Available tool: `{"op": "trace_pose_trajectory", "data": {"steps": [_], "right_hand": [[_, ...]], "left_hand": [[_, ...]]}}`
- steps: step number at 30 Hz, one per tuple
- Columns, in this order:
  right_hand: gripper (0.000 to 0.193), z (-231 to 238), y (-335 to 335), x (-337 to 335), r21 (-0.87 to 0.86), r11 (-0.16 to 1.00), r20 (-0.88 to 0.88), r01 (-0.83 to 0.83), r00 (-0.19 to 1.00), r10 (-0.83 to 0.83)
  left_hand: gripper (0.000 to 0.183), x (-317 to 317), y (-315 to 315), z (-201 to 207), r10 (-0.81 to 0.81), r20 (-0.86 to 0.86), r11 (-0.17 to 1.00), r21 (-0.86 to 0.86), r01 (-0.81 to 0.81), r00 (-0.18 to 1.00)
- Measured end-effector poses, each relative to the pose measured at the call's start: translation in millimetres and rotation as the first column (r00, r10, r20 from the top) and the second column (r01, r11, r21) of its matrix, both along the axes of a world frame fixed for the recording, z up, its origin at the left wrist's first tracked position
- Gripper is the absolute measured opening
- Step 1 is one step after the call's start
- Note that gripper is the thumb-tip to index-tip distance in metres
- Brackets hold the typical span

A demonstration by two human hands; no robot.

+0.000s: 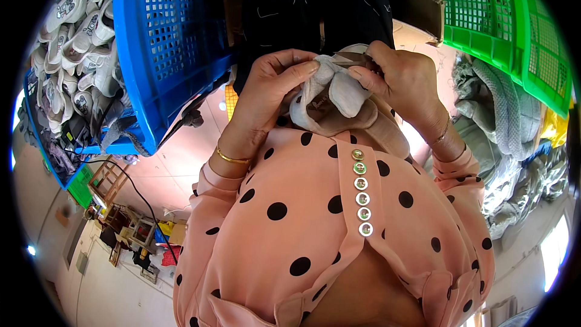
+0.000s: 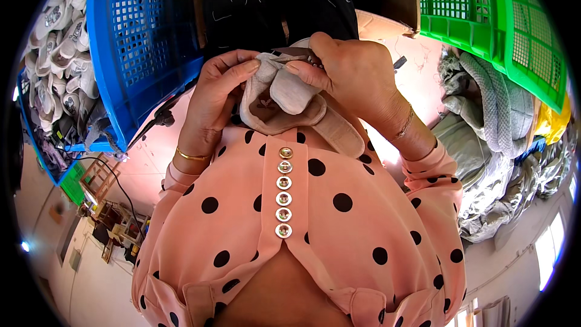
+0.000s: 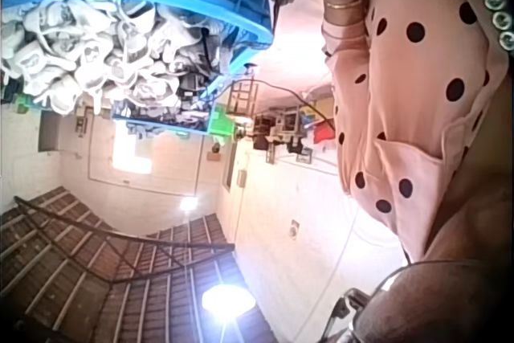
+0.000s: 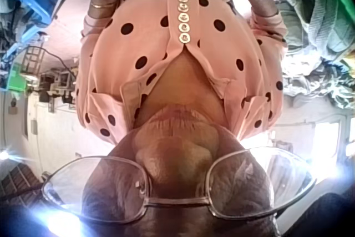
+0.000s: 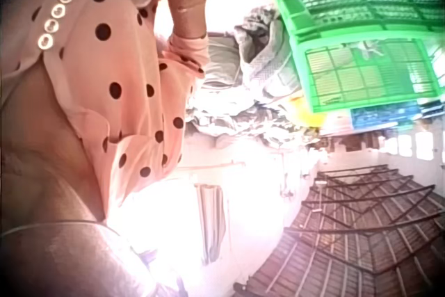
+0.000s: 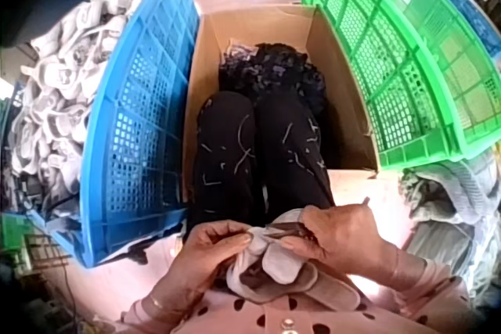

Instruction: The person uses scissors to trim loose threads and excess fabric from the edges of white slippers. They handle the slippers one at a time, picking them from a blue basket, trimming them, and placing them into a green basket.

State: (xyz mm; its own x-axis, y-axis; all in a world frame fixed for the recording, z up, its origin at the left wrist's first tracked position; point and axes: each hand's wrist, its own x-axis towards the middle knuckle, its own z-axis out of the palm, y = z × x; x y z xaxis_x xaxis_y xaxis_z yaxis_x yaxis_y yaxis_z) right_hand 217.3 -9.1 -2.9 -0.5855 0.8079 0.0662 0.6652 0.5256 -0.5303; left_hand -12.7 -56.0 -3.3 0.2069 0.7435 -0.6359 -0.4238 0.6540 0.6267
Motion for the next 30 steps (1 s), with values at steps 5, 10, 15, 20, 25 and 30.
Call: {"op": "trace_pose_trajectory", "data": {"steps": [5,10,15,20,25,30], "right_hand": [[0.047,0.7,3.0,-2.5,0.010,1.000,0.007,-0.022,1.000,0.022],[0.046,-1.2,4.1,-3.5,0.006,0.999,0.022,-0.035,0.999,0.035],[0.045,0.0,4.0,-6.3,0.037,0.999,0.029,-0.038,0.999,0.037],[0.043,1.3,4.4,-8.7,0.103,0.994,0.039,-0.037,0.999,0.033],[0.039,-4.5,4.5,-8.3,0.061,0.998,-0.010,-0.022,1.000,0.023],[0.036,4.7,15.2,-14.3,-0.407,0.912,-0.274,0.060,0.944,-0.184]], "left_hand": [[0.023,0.4,0.9,2.0,-0.006,0.003,1.000,-0.007,0.006,1.000],[0.026,2.6,2.0,6.4,-0.027,-0.038,0.999,-0.027,0.026,0.999],[0.026,2.9,2.6,5.8,-0.033,-0.011,0.999,-0.020,0.033,0.999],[0.021,3.2,2.9,5.4,-0.010,-0.002,0.999,-0.039,0.010,1.000],[0.025,3.2,1.1,2.1,-0.026,-0.017,0.999,-0.035,0.026,1.000],[0.021,3.1,2.2,2.5,-0.032,-0.010,0.999,-0.002,0.032,0.999]]}}
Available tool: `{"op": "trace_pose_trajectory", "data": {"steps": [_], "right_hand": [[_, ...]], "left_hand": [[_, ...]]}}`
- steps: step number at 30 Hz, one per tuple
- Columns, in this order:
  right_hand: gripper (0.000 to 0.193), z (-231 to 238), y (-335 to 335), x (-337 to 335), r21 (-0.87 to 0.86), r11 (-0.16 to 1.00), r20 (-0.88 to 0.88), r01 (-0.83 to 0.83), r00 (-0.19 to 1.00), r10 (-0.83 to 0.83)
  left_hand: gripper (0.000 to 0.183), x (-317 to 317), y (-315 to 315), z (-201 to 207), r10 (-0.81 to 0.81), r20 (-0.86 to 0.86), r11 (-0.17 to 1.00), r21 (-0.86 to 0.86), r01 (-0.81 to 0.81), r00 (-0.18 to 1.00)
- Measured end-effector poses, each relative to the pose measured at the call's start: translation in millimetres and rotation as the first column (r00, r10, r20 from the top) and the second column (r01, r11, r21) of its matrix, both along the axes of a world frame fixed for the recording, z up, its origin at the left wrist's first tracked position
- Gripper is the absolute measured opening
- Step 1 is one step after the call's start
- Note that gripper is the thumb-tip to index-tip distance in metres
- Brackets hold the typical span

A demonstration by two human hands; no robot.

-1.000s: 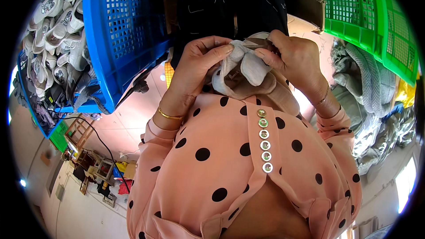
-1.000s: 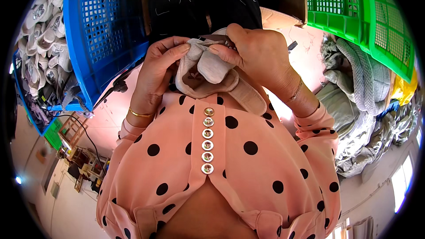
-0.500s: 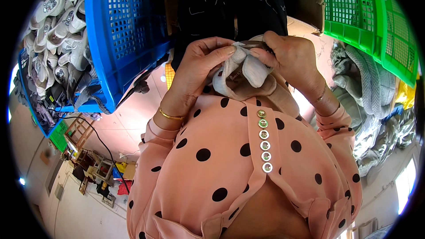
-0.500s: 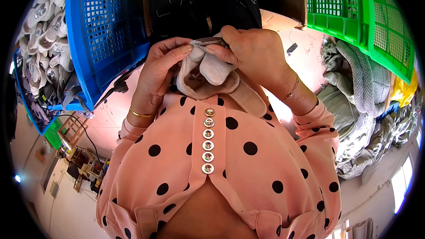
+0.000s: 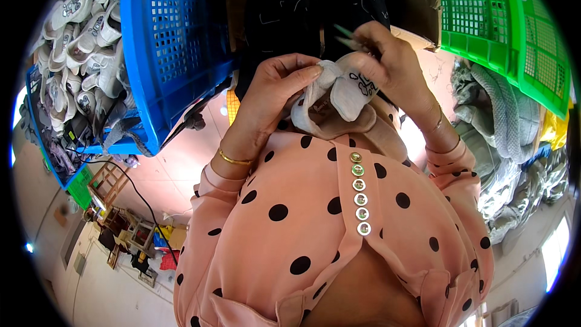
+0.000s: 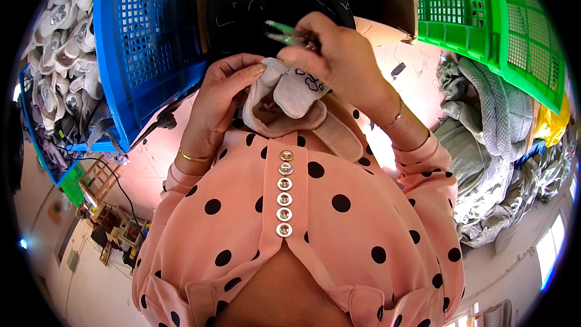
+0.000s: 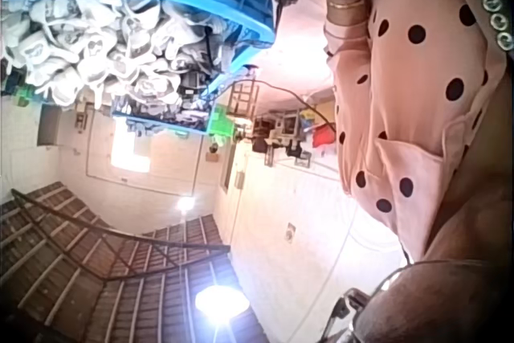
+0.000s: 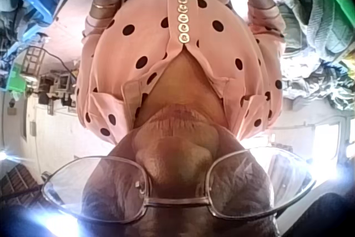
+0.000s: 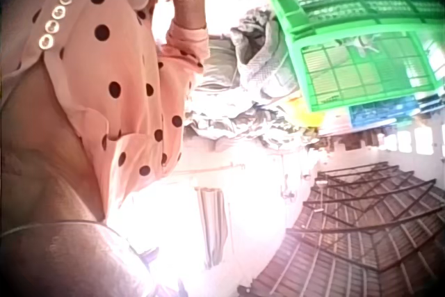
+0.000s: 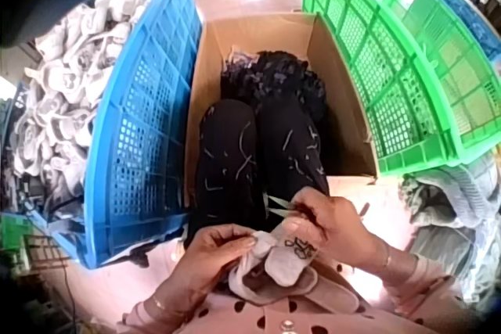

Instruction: The person uses scissors to trim loose threads and excess fabric from the edges of white slippers. They handle the slippers one at a time, picking them from a blue basket, trimming them, and placing them into a green basket.

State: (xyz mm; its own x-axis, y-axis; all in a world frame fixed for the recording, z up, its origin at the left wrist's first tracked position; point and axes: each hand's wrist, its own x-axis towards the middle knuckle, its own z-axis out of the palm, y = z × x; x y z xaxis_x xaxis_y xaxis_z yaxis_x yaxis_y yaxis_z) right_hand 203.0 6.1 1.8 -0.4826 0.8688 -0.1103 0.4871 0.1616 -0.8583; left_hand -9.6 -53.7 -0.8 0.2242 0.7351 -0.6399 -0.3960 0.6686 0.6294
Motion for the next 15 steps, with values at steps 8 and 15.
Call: {"op": "trace_pose_trajectory", "data": {"steps": [8,15], "right_hand": [[0.016,-22.2,38.0,8.6,0.438,0.881,0.153,0.178,0.951,-0.268],[0.010,-16.6,35.6,5.4,0.336,0.934,0.205,0.122,0.958,-0.199]], "left_hand": [[0.017,-1.8,11.2,14.3,-0.079,-0.172,0.989,0.109,0.098,0.982],[0.016,-6.2,28.5,22.0,-0.163,-0.312,0.938,0.246,0.245,0.936]]}}
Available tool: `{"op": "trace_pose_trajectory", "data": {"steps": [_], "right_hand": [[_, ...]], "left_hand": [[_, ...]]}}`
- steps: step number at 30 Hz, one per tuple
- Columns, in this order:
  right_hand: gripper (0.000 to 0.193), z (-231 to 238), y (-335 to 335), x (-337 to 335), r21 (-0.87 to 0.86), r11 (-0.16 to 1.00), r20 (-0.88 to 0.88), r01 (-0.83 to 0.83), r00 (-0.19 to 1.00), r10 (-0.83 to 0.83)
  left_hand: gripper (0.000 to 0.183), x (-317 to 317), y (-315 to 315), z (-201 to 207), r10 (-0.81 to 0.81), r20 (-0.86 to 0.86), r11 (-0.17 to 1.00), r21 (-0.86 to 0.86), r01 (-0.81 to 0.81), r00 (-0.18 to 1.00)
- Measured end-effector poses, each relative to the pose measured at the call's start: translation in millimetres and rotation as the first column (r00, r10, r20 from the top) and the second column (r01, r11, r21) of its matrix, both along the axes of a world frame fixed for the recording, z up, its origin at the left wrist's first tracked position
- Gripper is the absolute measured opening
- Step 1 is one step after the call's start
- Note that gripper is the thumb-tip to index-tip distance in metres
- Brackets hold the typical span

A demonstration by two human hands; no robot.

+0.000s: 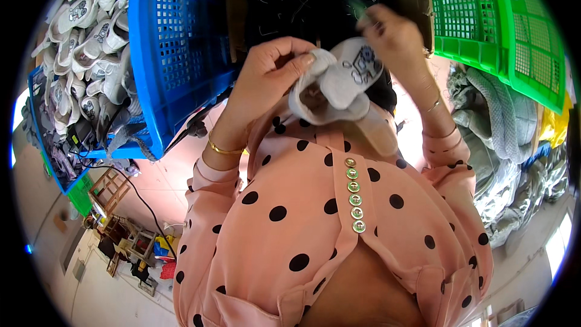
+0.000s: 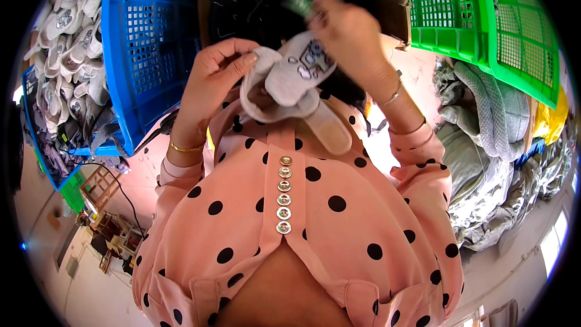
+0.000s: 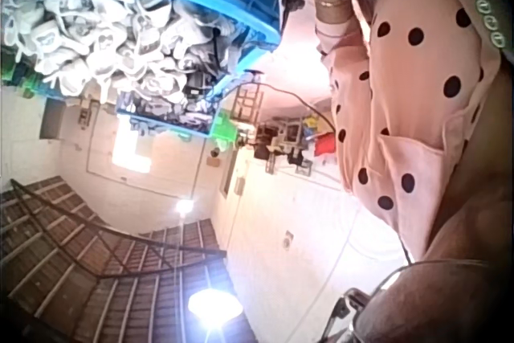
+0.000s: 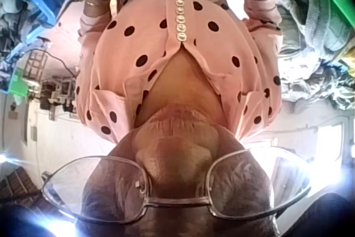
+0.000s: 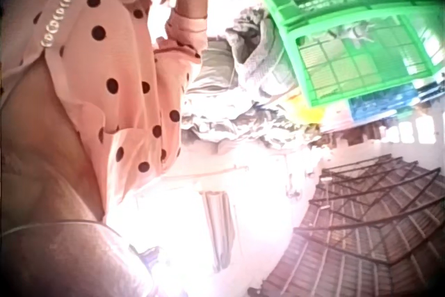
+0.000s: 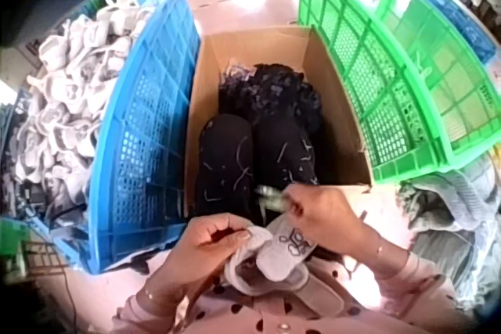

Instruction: The person uses scissors to trim loose threads and excess fabric from the edges of white slippers. They handle the slippers one at a time, picking them from a blue basket, trimming them, and placing them into a green basket.

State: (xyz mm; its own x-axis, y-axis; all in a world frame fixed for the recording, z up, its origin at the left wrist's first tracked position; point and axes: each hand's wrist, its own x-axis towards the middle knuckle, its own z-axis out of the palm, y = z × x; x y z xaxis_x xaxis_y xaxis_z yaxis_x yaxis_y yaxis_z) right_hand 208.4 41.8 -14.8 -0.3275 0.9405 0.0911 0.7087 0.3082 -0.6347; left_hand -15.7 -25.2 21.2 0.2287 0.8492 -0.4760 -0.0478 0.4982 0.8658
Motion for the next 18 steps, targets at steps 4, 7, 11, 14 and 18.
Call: {"op": "trace_pose_trajectory", "data": {"steps": [4,7,11,14,18], "right_hand": [[0.019,17.7,0.3,0.9,-0.161,0.981,-0.303,-0.105,0.951,0.052],[0.024,32.0,-6.8,-7.1,-0.239,0.937,-0.430,-0.255,0.893,0.134],[0.019,20.9,4.5,-7.2,-0.296,0.902,-0.370,-0.316,0.908,0.197],[0.012,15.7,13.7,-8.4,-0.326,0.894,-0.367,-0.308,0.912,0.181],[0.020,4.1,19.9,-13.1,-0.339,0.925,-0.440,-0.171,0.898,0.005]], "left_hand": [[0.017,-5.0,18.9,3.8,-0.091,-0.170,0.966,0.224,0.128,0.981],[0.016,-2.0,26.7,7.7,-0.152,-0.216,0.938,0.275,0.210,0.964],[0.017,3.2,31.2,4.8,-0.154,-0.333,0.903,0.336,0.269,0.930],[0.019,7.6,35.2,2.2,0.033,-0.503,0.819,0.508,0.265,0.864],[0.024,17.5,36.1,-0.1,0.438,-0.606,0.532,0.770,0.352,0.664]]}}
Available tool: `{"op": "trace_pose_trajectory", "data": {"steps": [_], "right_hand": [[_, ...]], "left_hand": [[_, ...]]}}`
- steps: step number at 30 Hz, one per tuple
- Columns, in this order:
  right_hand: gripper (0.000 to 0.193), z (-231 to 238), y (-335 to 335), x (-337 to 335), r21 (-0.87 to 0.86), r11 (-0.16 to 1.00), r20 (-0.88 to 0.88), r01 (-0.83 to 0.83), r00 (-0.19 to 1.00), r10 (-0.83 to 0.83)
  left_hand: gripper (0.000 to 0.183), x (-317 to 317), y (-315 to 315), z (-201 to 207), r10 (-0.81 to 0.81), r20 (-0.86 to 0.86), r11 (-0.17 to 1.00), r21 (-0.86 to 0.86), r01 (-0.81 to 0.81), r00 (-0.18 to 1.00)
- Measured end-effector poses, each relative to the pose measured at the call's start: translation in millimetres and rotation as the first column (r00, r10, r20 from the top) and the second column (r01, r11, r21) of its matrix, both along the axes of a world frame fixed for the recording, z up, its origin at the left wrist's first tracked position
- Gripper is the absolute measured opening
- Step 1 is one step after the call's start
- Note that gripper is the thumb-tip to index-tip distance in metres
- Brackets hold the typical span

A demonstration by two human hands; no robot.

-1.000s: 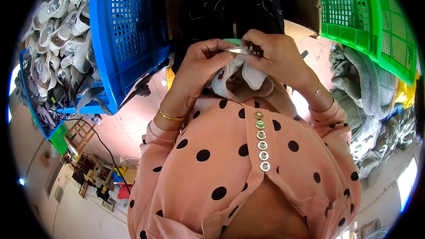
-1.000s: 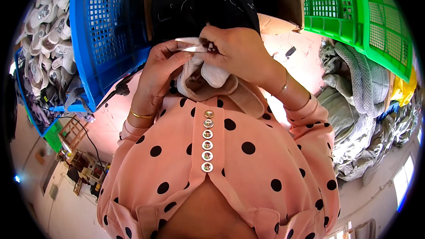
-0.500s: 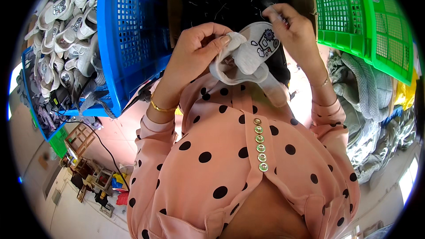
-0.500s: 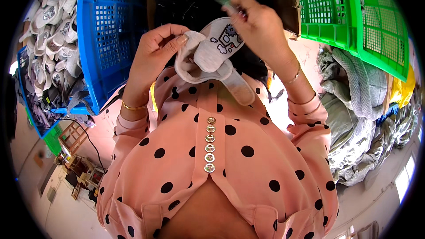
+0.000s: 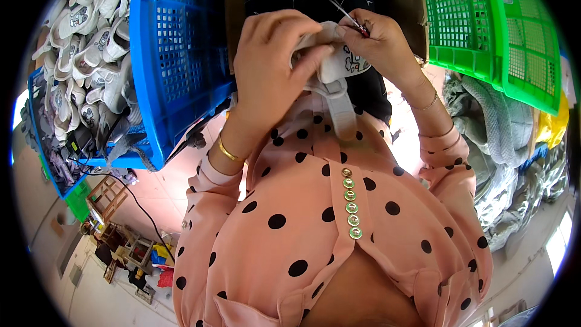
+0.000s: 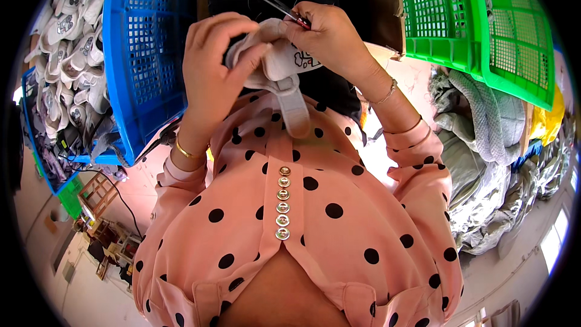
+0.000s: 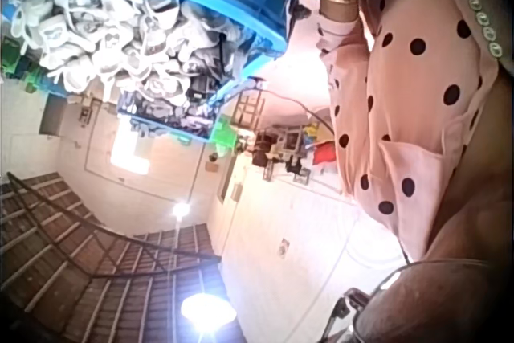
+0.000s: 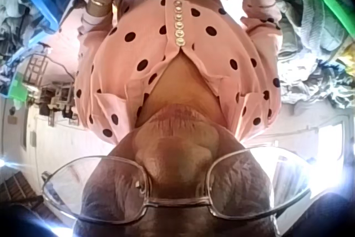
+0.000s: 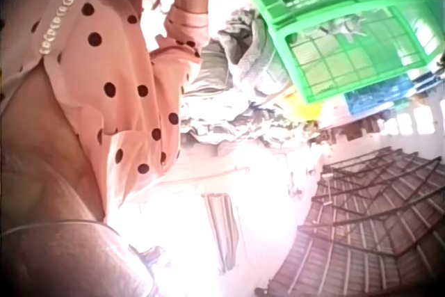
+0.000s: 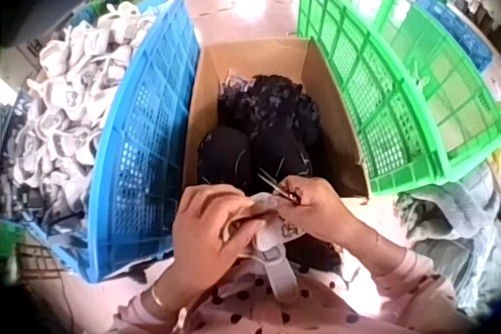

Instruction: The person uses scissors to trim loose threads and excess fabric from the edges of white slippers. They handle the slippers one at a time, picking them from a blue basket, trimming them, and placing them into a green basket.

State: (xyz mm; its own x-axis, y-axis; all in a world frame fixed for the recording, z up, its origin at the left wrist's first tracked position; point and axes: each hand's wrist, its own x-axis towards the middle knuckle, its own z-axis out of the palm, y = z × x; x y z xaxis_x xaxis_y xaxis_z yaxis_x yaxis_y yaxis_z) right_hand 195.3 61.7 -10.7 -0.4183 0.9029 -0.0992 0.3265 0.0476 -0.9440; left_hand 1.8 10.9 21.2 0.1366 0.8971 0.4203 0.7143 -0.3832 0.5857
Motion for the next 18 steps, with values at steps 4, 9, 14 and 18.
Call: {"op": "trace_pose_trajectory", "data": {"steps": [4,9,14,18], "right_hand": [[0.021,-5.5,-4.0,-2.4,-0.105,0.989,-0.093,0.107,0.989,-0.117],[0.016,-10.3,-18.5,-8.4,-0.501,0.853,-0.178,0.146,0.947,-0.267],[0.015,-18.9,-27.3,-8.7,-0.588,0.798,-0.231,0.133,0.918,-0.323],[0.023,-30.6,-28.3,1.0,-0.139,0.967,-0.065,0.211,0.973,-0.222]], "left_hand": [[0.027,12.9,-7.8,-10.6,0.011,-0.137,0.999,0.045,-0.005,0.990],[0.020,14.1,-10.4,-31.6,0.030,-0.175,0.998,0.061,-0.020,0.984],[0.012,14.3,-7.9,-43.4,-0.008,-0.194,1.000,0.017,0.012,0.981],[0.007,13.6,1.6,-47.3,-0.019,-0.156,1.000,-0.024,0.016,0.988]]}}
